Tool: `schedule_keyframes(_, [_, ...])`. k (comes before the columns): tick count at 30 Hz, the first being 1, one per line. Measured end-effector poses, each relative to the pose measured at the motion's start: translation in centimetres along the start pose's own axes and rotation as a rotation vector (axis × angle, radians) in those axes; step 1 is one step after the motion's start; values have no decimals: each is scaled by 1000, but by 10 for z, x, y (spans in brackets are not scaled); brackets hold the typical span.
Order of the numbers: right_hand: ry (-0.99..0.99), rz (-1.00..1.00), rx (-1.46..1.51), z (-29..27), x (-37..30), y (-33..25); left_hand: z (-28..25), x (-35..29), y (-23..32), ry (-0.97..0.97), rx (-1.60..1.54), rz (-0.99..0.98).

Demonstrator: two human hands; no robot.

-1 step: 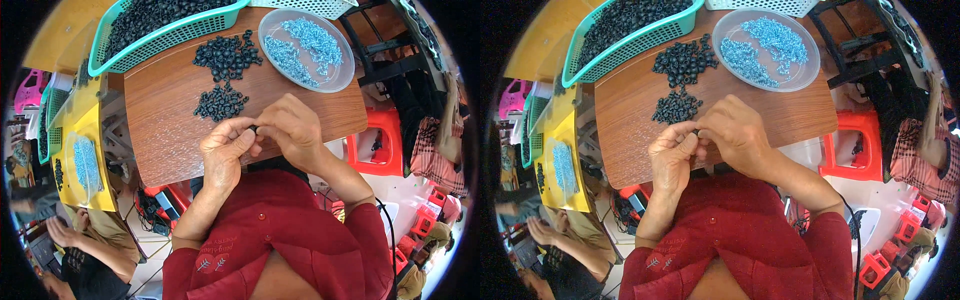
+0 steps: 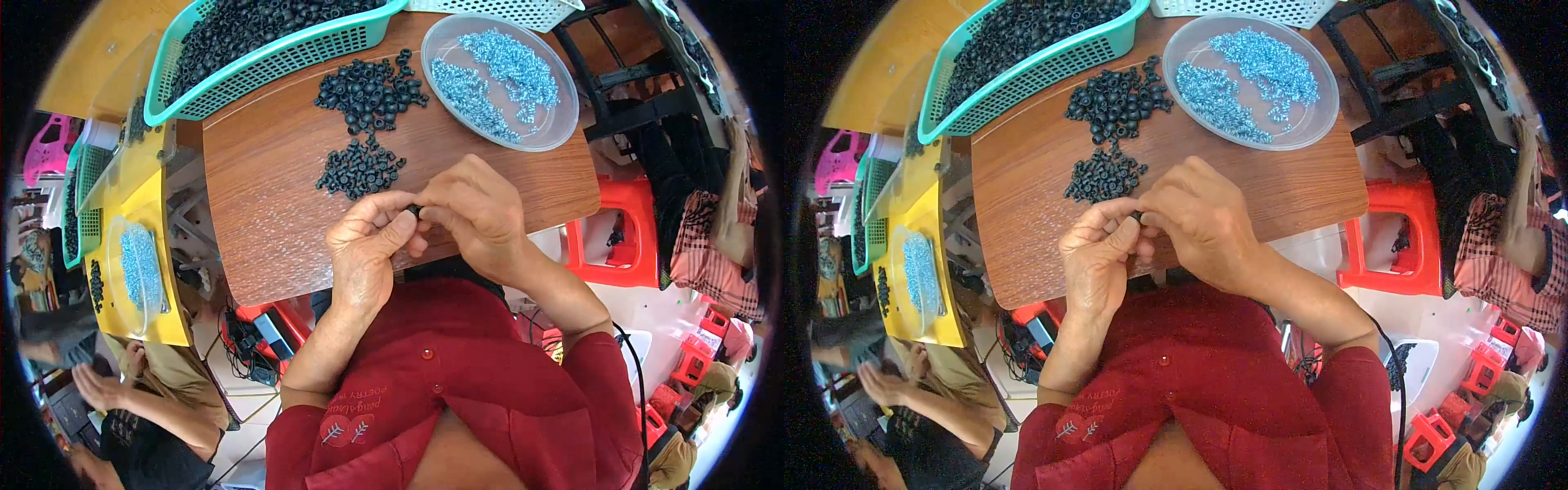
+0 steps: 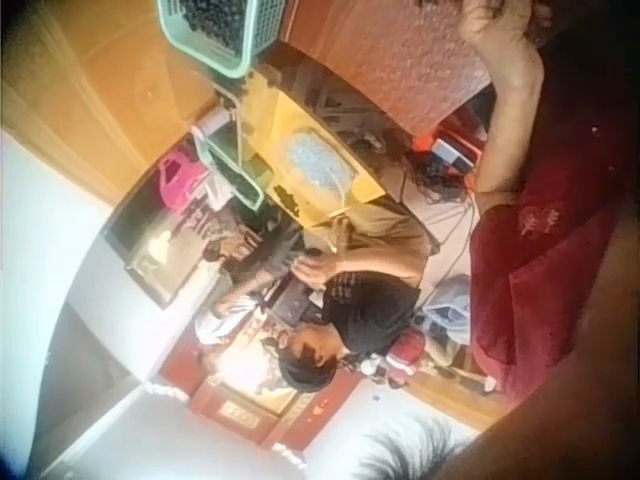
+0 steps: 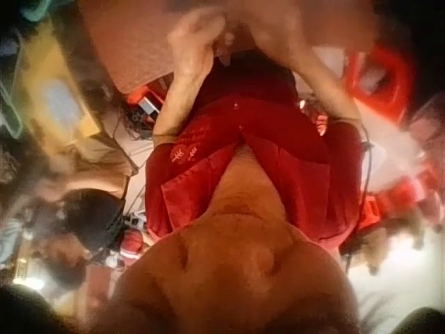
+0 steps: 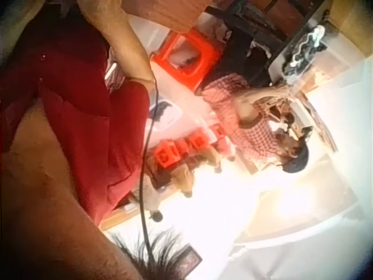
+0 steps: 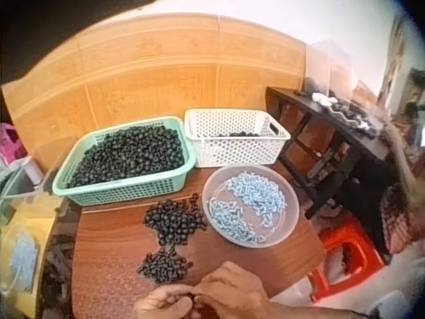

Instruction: The person assembles small blue plastic beads into black plastic rings by hand.

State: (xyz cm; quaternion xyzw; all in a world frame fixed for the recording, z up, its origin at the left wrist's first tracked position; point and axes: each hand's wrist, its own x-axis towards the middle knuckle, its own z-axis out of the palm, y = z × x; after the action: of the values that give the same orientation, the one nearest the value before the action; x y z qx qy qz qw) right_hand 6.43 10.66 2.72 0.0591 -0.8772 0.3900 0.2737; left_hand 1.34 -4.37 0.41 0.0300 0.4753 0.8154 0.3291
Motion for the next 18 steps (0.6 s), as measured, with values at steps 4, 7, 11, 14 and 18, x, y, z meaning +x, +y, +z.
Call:
schedule_keyframes(4, [51,-21,1,1,-5,2,3,0,3,4,5,-68])
schedule_keyframes(7, [26,-40,-68,-2,-8,-1,4,1,4,-7,26,-103])
schedule_keyframes(11, [38,25,11,-3,-12,2,4,2,6,-23,65,-110])
schedule_keyframes(14, [54,95,94,-3,-14,4,3,4,3,-14,1,-141])
schedule_keyframes(18, [19,-9,-4,-6,-9,1,7,9,-1,37,-126,-104])
